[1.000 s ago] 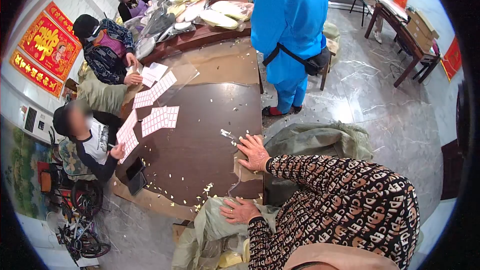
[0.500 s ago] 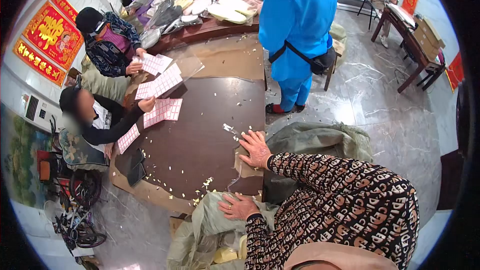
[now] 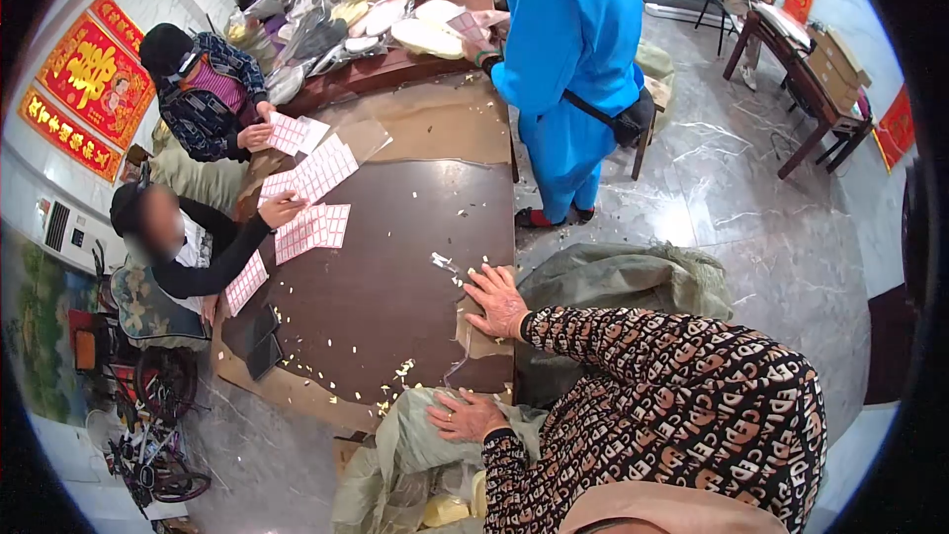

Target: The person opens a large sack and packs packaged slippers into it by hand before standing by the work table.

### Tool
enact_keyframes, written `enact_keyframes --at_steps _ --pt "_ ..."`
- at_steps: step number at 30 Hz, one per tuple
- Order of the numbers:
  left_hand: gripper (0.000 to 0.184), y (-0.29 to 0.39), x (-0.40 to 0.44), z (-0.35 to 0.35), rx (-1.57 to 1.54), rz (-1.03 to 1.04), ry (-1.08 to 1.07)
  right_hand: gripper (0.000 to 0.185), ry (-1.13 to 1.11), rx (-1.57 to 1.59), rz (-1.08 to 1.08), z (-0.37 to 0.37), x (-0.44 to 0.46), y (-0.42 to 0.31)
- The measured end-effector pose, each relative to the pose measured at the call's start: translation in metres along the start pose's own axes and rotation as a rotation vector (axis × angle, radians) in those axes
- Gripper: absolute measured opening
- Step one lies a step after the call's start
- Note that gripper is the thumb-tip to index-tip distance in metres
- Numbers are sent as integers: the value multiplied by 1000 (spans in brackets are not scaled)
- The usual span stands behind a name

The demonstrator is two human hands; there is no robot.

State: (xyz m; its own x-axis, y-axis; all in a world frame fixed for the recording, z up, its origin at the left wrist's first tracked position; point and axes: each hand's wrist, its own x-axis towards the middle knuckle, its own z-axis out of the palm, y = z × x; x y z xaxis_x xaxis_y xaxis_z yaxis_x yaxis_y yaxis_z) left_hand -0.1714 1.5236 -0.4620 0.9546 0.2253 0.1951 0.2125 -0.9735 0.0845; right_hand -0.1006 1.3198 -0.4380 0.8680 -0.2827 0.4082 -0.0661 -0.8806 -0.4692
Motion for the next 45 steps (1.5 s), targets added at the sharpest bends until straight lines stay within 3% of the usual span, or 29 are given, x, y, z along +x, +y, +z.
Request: enact_keyframes --at_steps 18,23,26,27,30,31,34,35,38,42,44,45 --pt "53 -1 0 1 -39 16 39 67 -61 -50 -32 -1 5 2" --pt "55 2 2 -6 -39 -16 10 67 -365 -89 -19 -18 13 -7" --pt "55 0 4 -7 -64 -16 22 72 -754 -67 87 -25 26 -5" --pt "55 0 5 -6 -69 0 37 72 -765 -76 73 -20 23 -3" --pt "56 -1 3 -2 -85 5 56 79 -235 196 -85 1 12 4" --pt "56 -1 2 -2 -92 8 64 79 -246 195 -95 1 13 -2" --pt "56 -2 3 -2 -103 1 73 82 -229 1272 572 7 28 -34" --pt "56 -1 3 -2 -108 4 75 82 -242 1270 569 8 36 -37" --pt "56 -1 3 -4 -122 -1 76 70 -442 1553 882 22 71 -39" --pt "55 2 4 -9 -158 2 61 72 -414 1373 850 19 97 -65" --pt "54 1 5 -16 -173 0 40 52 -347 1352 626 74 101 -34" --pt "53 -2 5 -19 -216 -2 46 43 -366 1198 573 77 106 -32"
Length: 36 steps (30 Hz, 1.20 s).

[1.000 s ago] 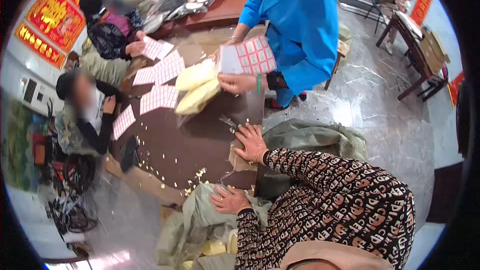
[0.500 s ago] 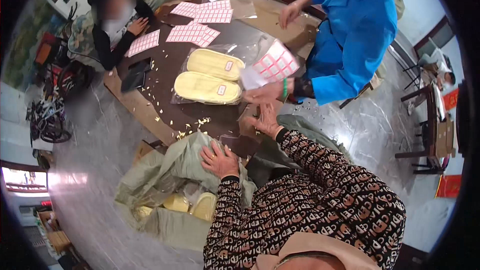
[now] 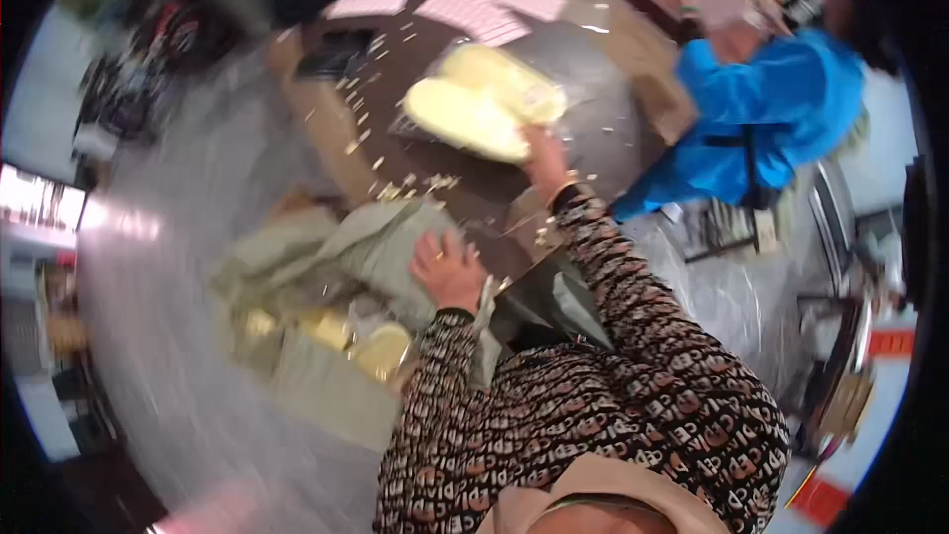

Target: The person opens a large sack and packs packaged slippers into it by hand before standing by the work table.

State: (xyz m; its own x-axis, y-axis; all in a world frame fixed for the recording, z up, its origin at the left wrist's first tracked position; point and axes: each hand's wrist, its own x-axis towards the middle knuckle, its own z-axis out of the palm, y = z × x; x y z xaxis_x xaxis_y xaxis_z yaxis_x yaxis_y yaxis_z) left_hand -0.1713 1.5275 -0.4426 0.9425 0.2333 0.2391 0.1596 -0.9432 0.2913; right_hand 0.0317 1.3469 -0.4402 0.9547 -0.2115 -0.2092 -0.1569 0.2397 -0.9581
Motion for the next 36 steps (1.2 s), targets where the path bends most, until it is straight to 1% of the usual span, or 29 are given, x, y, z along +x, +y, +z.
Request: enact_keyframes --at_steps 2,3,4,5,6,7,8,9,10,12,13,16,17,19,20,21,22,23,24,25,27,28,29,30,31,32,34,35,36 --pt "50 1 1 -15 -51 -8 9 34 -74 -75 -207 -1 3 0" --pt "50 -1 1 -23 -75 -1 12 30 -108 -58 -266 1 1 -6" --pt "50 -10 -6 -25 -54 -58 12 27 -129 -3 -268 2 -6 -13" --pt "50 -16 -10 -24 -238 -78 11 26 -71 59 -131 7 -15 -35" --pt "50 -21 -13 -22 -428 -86 20 26 -104 51 -116 12 -25 -48" --pt "50 -26 -17 -22 -622 -82 31 25 -185 -1 -253 13 -39 -61" --pt "50 -35 -23 -31 -617 -97 39 24 -228 -26 -322 14 -46 -67" --pt "51 -52 -31 -47 -570 -108 80 24 -270 -48 -392 15 -52 -73" --pt "52 -70 -39 -60 -524 -115 119 23 -279 -12 -319 15 -55 -76" --pt "54 -111 -59 -70 -138 -193 275 22 -291 56 -175 15 -62 -83" --pt "57 -127 -71 -79 10 -295 228 22 -292 52 -174 15 -71 -87" --pt "70 -163 -107 -96 358 -570 -1 21 -558 -181 -208 33 -110 -104" --pt "70 -171 -117 -97 355 -573 -2 21 -561 -185 -209 43 -130 -109" --pt "75 -188 -135 -99 492 -768 -130 17 -720 -176 -315 74 -173 -120" --pt "75 -202 -147 -96 490 -770 -133 16 -848 -271 -639 89 -182 -127" --pt "74 -221 -161 -90 302 -781 -62 16 -965 -365 -969 102 -192 -130" --pt "73 -240 -175 -86 115 -788 9 20 -1099 -417 -785 108 -205 -124" --pt "72 -252 -185 -87 -71 -789 79 24 -1155 -530 -955 115 -217 -119" --pt "72 -259 -190 -94 -72 -789 78 29 -1198 -621 -1133 122 -230 -115" --pt "61 -261 -191 -107 -69 -827 133 34 -1108 -765 -1677 133 -242 -113" --pt "44 -267 -197 -125 -62 -906 244 43 -1378 -776 -1482 145 -268 -91" --pt "44 -281 -207 -128 -65 -907 241 46 -1442 -788 -1229 149 -282 -60" --pt "37 -302 -220 -130 -281 -952 464 50 -1488 -793 -976 151 -293 -23" --pt "32 -314 -228 -132 -501 -984 686 51 -1547 -873 -941 152 -300 4" --pt "30 -314 -228 -150 -374 -994 674 52 -1603 -953 -905 151 -304 30" --pt "30 -308 -222 -179 -246 -1000 657 52 -1598 -958 -901 143 -308 61" --pt "34 -292 -211 -213 -531 -1042 894 57 -1455 -1713 -1153 124 -310 126" --pt "34 -293 -212 -220 -536 -1039 891 57 -1450 -1718 -1150 122 -301 151" --pt "37 -296 -216 -228 -680 -1097 968 54 -1360 -1726 -1203 122 -288 174"
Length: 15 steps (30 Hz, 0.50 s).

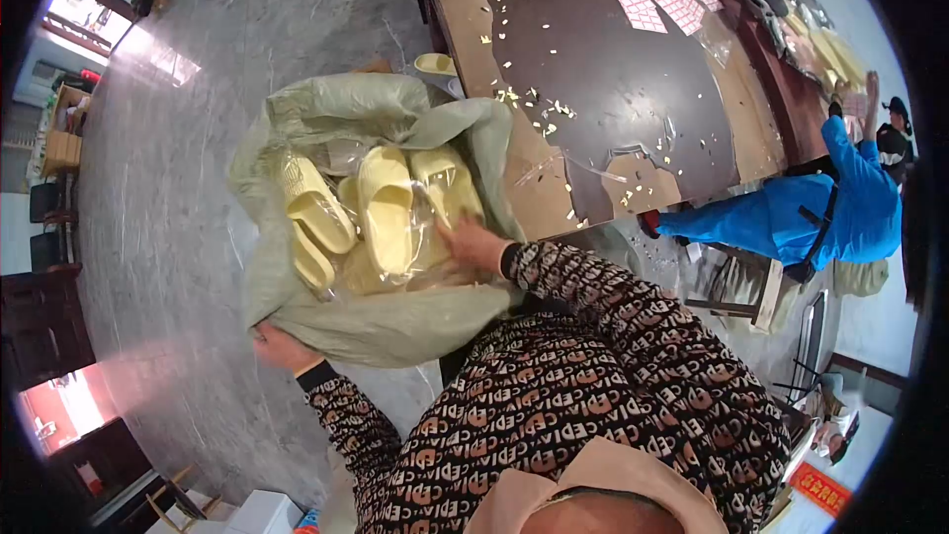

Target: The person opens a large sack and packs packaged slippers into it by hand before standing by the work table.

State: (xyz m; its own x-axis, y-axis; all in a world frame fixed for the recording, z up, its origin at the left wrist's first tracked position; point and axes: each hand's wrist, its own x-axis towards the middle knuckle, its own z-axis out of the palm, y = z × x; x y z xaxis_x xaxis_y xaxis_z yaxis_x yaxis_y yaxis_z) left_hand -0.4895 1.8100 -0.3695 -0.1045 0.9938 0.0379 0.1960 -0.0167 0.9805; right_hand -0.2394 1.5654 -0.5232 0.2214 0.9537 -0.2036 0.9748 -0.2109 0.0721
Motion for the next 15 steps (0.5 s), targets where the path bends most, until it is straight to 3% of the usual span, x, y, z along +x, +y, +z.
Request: enact_keyframes --at_steps 2,3,5,6,7,8,9,10,12,14,15 --pt "41 3 4 -14 -122 -108 24 51 79 -61 70 38 19 6" --pt "42 4 4 -21 49 -19 53 50 104 -80 97 56 28 6" --pt "45 7 4 -28 381 163 111 49 -54 338 54 77 56 -3" --pt "45 11 3 -25 374 166 100 49 -90 441 49 74 52 -4" --pt "44 16 -2 -21 547 360 191 49 -127 544 47 71 47 -5" --pt "42 22 -8 -16 716 556 284 38 276 315 49 54 19 -15" --pt "41 29 -13 -9 877 757 378 34 473 185 47 37 4 -16" --pt "41 37 -19 2 857 763 365 31 671 50 71 22 -10 -17" --pt "38 58 -36 30 773 956 358 35 339 442 -101 -3 -27 -7" --pt "37 66 -51 57 702 1061 342 37 181 630 -157 -37 -39 6" --pt "36 67 -57 72 615 1073 156 39 230 554 -112 -59 -45 14"
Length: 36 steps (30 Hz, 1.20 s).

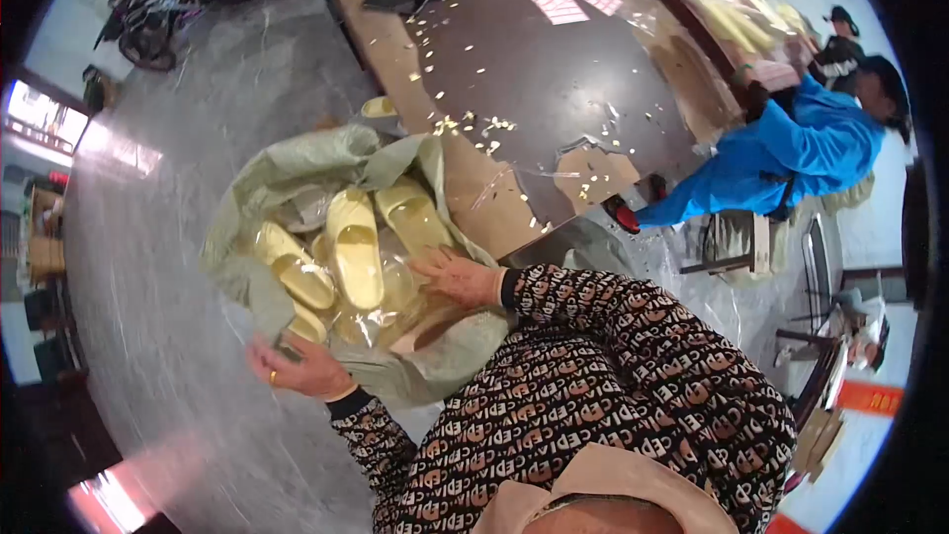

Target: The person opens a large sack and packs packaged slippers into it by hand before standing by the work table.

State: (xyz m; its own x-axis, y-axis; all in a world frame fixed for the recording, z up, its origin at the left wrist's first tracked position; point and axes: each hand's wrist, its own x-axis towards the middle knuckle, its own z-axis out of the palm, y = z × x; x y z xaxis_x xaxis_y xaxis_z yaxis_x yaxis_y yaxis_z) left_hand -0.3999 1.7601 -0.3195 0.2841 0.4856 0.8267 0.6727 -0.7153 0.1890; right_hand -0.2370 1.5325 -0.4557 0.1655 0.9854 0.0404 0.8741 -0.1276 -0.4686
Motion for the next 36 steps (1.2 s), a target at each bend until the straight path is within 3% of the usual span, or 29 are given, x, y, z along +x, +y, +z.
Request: enact_keyframes --at_steps 2,3,5,6,7,8,9,11,12,13,14,15,16,17,18,19,20,21,25,28,32,34,36 --pt "34 30 -4 20 -321 85 -204 44 95 -167 46 -36 -7 -1" --pt "34 47 -9 33 -342 95 -204 44 104 -176 66 -44 -12 6" --pt "22 72 -29 65 -472 39 -463 48 230 -342 275 -54 -20 14" --pt "22 79 -33 78 -482 53 -461 50 296 -422 381 -57 -22 17" --pt "20 89 -36 100 -879 -331 -829 50 312 -430 402 -55 -20 16" --pt "21 103 -37 121 -1108 -863 -1056 53 351 -328 520 -51 -18 9" --pt "25 110 -42 144 -1208 -1159 -1136 57 401 -236 648 -48 -21 5" --pt "33 107 -62 201 -1260 -1233 -1299 61 361 -183 680 -52 -42 11" --pt "37 100 -80 237 -1209 -980 -1369 62 255 -211 579 -51 -53 13" --pt "41 97 -94 268 -1161 -847 -1406 74 373 -338 501 -36 -57 18" --pt "41 111 -78 268 -1334 -1681 -1360 87 482 -466 407 -23 -58 27" --pt "37 116 -79 283 -1428 -1765 -1265 87 507 -489 439 -27 -63 30" --pt "33 112 -86 301 -1515 -1852 -1156 74 398 -487 394 -32 -69 29" --pt "28 99 -104 318 -1410 -1103 -1253 61 288 -478 343 -37 -74 28" --pt "23 88 -120 335 -1224 -391 -1223 61 310 -490 361 -41 -76 28" --pt "21 87 -113 352 -1356 -904 -1385 60 295 -452 340 -47 -79 27" --pt "20 86 -107 369 -1382 -1516 -1364 60 280 -411 320 -51 -82 26" --pt "21 98 -93 357 -1310 -1605 -1220 59 265 -368 299 -53 -83 25" --pt "23 146 -7 292 -1202 -1052 -804 70 320 -406 300 -35 -82 34" --pt "26 182 67 249 -1227 -833 -626 81 314 -410 306 -19 -79 42" --pt "33 205 92 257 -1242 -604 -766 93 232 -333 317 -31 -81 37" --pt "47 223 97 257 -1212 -348 -1026 96 202 -300 329 -37 -82 36" --pt "50 262 89 192 -941 107 -1093 92 211 -258 300 -39 -84 36"
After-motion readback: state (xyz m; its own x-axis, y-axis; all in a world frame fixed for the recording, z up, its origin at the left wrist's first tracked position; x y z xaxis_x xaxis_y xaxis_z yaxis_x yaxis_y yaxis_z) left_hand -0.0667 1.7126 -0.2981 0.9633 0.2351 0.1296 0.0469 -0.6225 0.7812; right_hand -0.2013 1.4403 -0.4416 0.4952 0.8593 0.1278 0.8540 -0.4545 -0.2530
